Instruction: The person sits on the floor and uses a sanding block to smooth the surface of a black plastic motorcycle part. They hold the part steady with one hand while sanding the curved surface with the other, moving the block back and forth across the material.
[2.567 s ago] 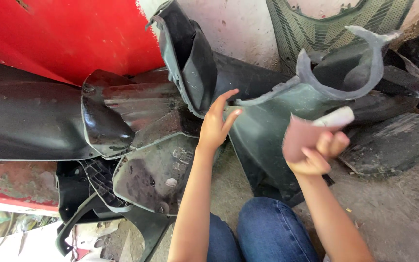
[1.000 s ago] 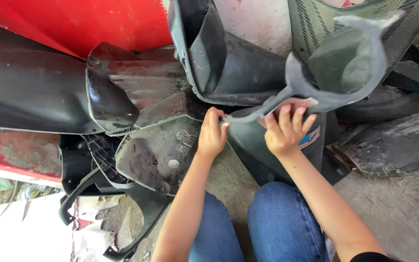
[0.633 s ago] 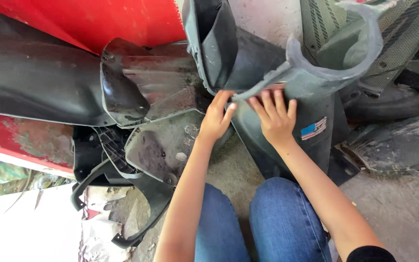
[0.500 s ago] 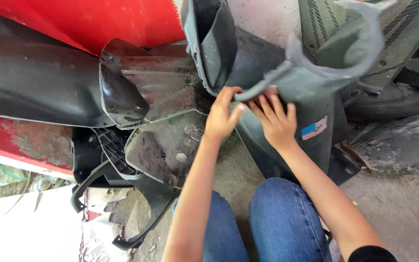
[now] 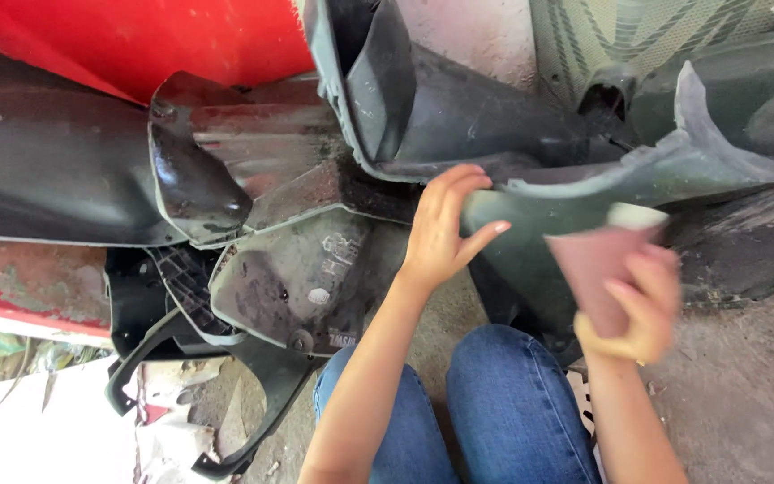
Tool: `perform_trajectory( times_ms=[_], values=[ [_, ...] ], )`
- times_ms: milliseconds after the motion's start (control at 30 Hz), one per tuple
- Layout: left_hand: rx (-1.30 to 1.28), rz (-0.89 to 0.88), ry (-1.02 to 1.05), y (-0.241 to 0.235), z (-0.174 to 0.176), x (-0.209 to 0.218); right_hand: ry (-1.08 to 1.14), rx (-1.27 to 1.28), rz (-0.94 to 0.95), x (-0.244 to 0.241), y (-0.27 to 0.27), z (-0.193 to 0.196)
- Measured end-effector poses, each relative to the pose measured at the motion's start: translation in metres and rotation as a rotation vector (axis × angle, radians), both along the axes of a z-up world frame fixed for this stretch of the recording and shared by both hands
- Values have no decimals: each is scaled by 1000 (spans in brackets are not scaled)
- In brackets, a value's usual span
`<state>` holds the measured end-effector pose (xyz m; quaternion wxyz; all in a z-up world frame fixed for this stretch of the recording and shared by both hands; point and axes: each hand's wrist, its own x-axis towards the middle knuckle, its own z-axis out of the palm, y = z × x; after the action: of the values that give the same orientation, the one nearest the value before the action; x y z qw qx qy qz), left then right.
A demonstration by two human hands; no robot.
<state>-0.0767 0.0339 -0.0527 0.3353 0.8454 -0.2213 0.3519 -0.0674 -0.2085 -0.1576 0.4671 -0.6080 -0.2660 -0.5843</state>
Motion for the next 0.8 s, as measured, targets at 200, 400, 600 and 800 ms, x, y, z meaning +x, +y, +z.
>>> perform_trajectory(
  times_ms=[200, 400, 600, 800],
  values=[
    [117, -168, -4, -33, 58, 20, -24, 106, -178, 10, -20, 1],
    [-50, -419, 390, -61, 91, 48, 70, -67, -267, 88, 34, -23],
    [107, -267, 496, -77, 110, 42, 202, -130, -33, 90, 55, -2],
    [142, -294, 454, -88, 90, 80, 67, -415, -247, 90, 44, -33]
  ],
)
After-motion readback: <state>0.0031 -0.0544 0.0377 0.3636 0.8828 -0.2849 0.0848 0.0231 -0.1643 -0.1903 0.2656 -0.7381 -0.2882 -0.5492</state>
